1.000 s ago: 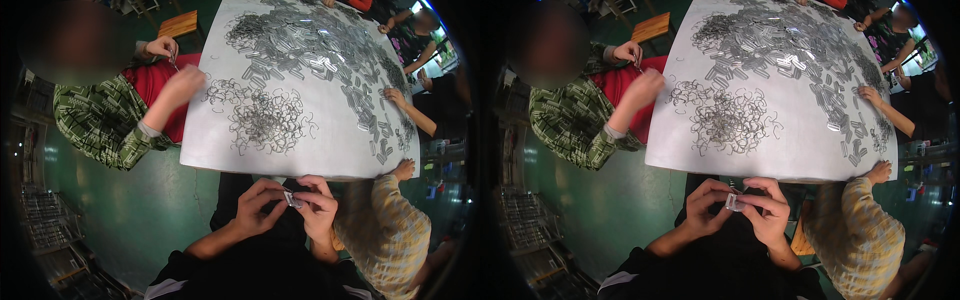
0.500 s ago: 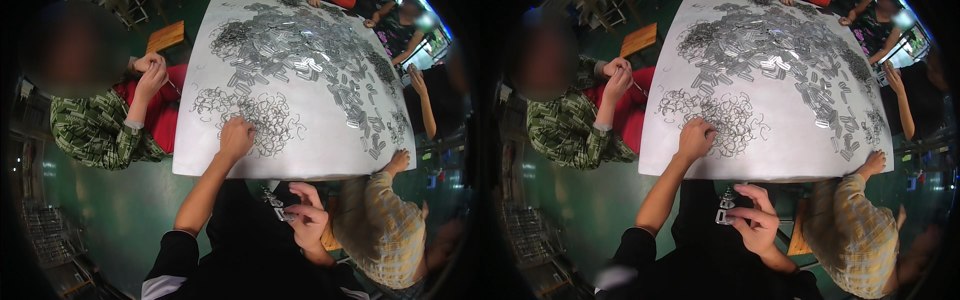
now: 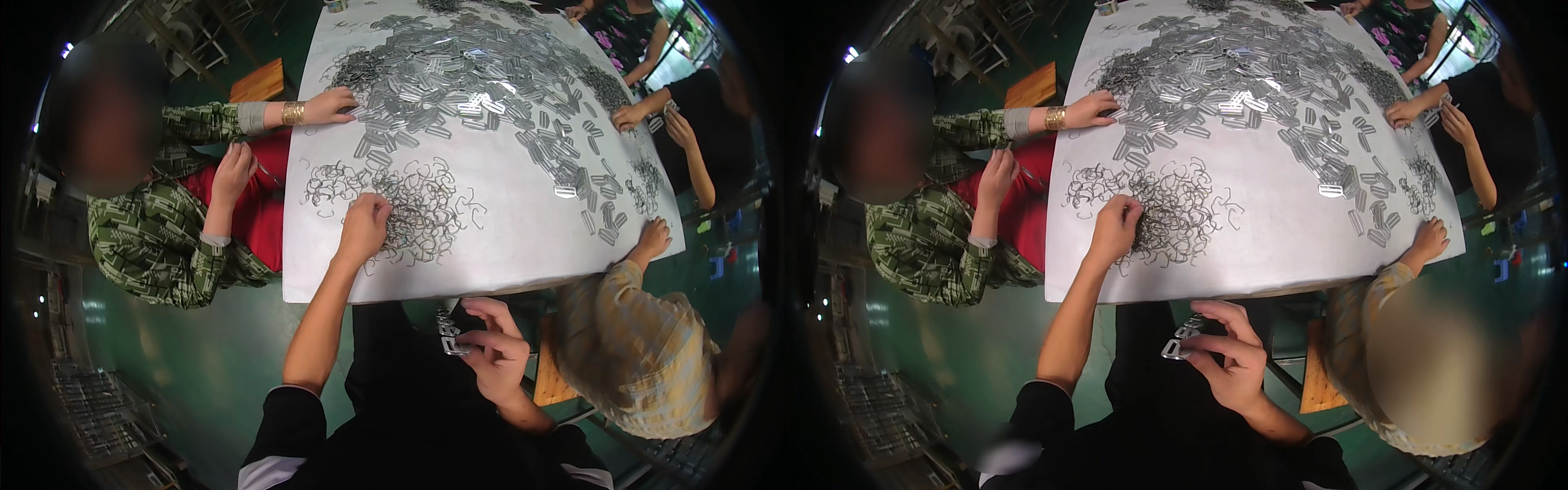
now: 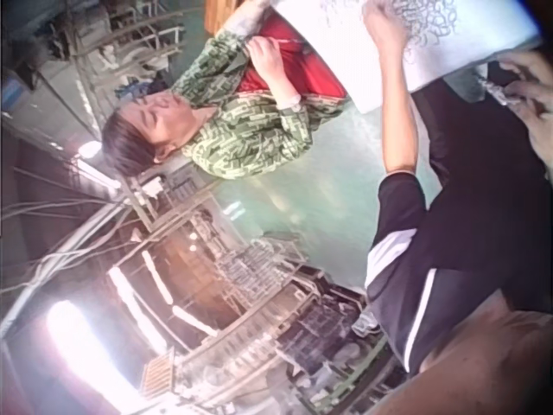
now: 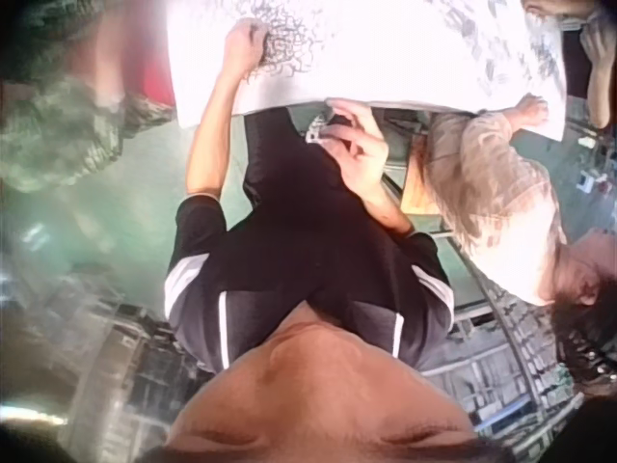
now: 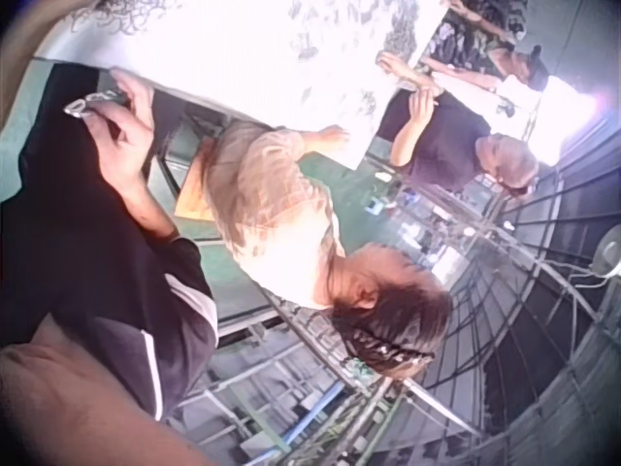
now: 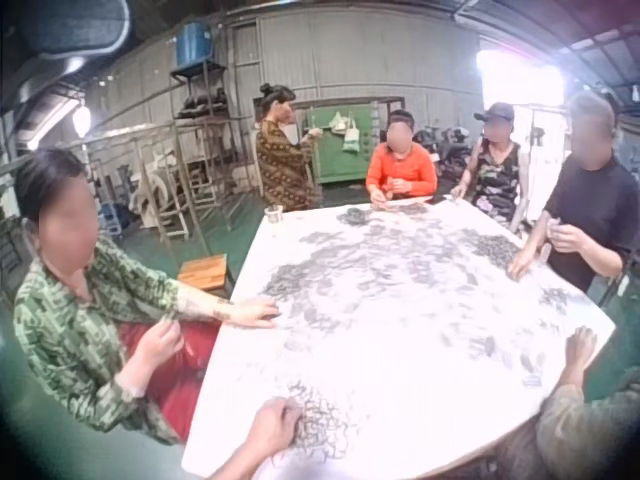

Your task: The person sits at a table with several others and repeatedly picks up small metal clips and wire loops, then joins them together by hand. They place the assembled units into a nearby rack. The task continues throughout the clip with consistent hand motions and visible accumulation of finished parts.

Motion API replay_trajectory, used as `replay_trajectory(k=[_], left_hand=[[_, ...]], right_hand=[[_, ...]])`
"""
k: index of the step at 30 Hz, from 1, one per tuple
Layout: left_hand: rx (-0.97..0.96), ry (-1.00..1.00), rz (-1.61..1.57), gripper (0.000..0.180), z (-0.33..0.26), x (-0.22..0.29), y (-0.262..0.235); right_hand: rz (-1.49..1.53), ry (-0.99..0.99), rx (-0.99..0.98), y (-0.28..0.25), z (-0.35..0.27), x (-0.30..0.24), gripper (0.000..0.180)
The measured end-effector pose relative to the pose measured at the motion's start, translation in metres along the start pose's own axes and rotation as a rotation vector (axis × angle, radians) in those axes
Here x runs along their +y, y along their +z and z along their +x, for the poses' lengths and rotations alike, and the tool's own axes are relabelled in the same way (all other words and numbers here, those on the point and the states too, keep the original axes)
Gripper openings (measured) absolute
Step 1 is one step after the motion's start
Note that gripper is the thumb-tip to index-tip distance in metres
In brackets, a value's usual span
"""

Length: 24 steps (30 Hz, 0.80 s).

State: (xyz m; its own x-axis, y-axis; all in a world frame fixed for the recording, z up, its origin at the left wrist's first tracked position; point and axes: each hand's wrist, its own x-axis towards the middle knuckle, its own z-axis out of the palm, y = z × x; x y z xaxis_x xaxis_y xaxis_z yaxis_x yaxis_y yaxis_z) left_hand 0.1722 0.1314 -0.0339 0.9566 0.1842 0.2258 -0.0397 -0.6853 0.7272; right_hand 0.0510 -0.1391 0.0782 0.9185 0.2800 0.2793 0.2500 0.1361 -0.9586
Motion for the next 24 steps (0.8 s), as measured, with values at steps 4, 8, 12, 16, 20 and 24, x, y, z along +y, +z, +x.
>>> replay_trajectory(k=[4,8,12,16,20,24], left_hand=[[-0.049,-0.426,-0.823,0.013,-0.018,0.019,-0.015],[-0.012,-0.514,-1.053,0.019,-0.035,0.063,-0.032],[-0.132,-0.595,-1.222,0.015,-0.058,0.092,-0.050],[-0.236,-0.517,-1.353,0.010,-0.091,0.128,-0.070],[-0.238,-0.230,-1.403,0.008,-0.128,0.151,-0.081],[-0.143,0.023,-1.311,0.010,-0.155,0.167,-0.079]], right_hand=[[-0.012,-0.005,0.025,0.001,0.000,-0.001,0.023],[-0.046,-0.029,0.036,0.005,-0.003,-0.006,0.022],[-0.074,-0.059,0.063,0.010,-0.007,-0.013,0.020],[-0.107,-0.071,0.147,0.018,-0.015,-0.016,0.018],[-0.138,-0.069,0.232,0.025,-0.021,-0.017,0.017],[-0.156,-0.074,0.245,0.031,-0.025,-0.022,0.017]])
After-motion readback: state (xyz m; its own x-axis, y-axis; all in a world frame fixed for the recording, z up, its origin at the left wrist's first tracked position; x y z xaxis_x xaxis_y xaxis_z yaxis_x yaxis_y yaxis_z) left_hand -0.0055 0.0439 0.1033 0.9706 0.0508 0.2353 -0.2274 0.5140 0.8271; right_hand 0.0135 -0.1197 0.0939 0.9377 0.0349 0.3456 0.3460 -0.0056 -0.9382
